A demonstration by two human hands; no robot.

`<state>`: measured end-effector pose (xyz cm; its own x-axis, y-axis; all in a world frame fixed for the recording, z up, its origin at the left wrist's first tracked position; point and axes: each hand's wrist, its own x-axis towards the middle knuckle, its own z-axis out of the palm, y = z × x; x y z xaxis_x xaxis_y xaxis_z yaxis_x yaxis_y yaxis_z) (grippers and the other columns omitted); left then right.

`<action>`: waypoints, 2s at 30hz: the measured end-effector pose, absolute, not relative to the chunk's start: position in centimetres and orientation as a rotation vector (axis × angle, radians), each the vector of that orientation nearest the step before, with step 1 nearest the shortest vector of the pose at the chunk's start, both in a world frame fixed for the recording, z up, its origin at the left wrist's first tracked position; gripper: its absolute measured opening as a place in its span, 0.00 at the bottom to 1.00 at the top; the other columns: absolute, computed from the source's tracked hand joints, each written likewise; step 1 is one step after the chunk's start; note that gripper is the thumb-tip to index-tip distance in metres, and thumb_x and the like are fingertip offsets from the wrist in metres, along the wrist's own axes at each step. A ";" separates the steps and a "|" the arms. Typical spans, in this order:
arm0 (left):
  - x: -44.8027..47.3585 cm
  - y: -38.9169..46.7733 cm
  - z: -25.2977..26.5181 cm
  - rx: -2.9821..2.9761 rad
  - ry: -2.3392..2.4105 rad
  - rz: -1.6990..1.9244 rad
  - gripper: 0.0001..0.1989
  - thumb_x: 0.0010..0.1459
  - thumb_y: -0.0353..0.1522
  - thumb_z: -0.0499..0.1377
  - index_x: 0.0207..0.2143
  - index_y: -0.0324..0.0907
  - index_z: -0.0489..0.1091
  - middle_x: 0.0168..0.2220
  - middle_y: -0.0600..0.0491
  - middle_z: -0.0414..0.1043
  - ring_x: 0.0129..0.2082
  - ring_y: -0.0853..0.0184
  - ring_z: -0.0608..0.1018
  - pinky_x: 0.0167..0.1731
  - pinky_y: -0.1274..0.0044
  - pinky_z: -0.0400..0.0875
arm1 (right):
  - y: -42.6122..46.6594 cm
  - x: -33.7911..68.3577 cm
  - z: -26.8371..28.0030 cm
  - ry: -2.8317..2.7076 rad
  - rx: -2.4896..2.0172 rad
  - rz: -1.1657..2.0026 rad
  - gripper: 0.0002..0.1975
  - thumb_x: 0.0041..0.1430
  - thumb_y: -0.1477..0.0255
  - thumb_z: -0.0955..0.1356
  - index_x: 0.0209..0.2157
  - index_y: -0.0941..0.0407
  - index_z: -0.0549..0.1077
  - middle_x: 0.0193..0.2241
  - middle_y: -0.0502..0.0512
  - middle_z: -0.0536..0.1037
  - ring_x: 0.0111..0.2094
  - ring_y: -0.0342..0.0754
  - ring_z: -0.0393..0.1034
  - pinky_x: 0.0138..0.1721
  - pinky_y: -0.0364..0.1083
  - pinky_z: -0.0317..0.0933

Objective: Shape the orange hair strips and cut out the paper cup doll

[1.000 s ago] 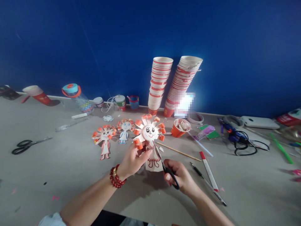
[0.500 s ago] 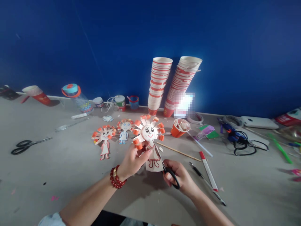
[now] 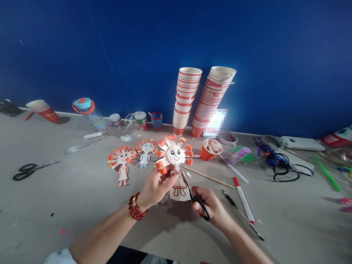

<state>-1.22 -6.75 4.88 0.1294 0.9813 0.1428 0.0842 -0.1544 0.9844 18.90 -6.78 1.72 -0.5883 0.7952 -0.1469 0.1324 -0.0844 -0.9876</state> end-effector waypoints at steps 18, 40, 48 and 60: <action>-1.1 -6.8 4.7 1.459 1.143 1.187 0.11 0.58 0.33 0.55 0.43 0.38 0.67 0.37 0.48 0.72 0.36 0.65 0.74 0.34 0.77 0.71 | -6.9 18.7 1.7 -1.664 -0.992 1.771 0.29 0.44 0.41 0.65 0.22 0.55 0.58 0.13 0.46 0.62 0.16 0.39 0.52 0.19 0.40 0.44; -0.7 -6.7 4.5 1.301 1.093 1.200 0.09 0.57 0.34 0.56 0.38 0.38 0.68 0.33 0.51 0.70 0.32 0.68 0.72 0.33 0.78 0.69 | -6.7 18.7 1.3 -1.738 -1.068 1.668 0.30 0.42 0.40 0.65 0.21 0.54 0.56 0.14 0.45 0.63 0.16 0.39 0.52 0.18 0.40 0.44; -0.9 -6.5 4.2 1.101 1.211 1.385 0.16 0.53 0.37 0.61 0.44 0.40 0.67 0.38 0.49 0.73 0.36 0.67 0.75 0.36 0.77 0.71 | -5.5 21.0 3.6 -1.818 -0.933 1.849 0.28 0.44 0.44 0.68 0.25 0.58 0.65 0.20 0.51 0.68 0.23 0.44 0.63 0.23 0.41 0.53; -0.3 -6.8 3.3 1.070 1.092 1.243 0.11 0.56 0.39 0.59 0.34 0.40 0.67 0.28 0.55 0.69 0.28 0.71 0.72 0.28 0.81 0.67 | -6.2 19.6 3.7 -1.789 -1.079 0.996 0.08 0.52 0.68 0.70 0.33 0.55 0.70 0.30 0.54 0.73 0.26 0.45 0.63 0.27 0.44 0.60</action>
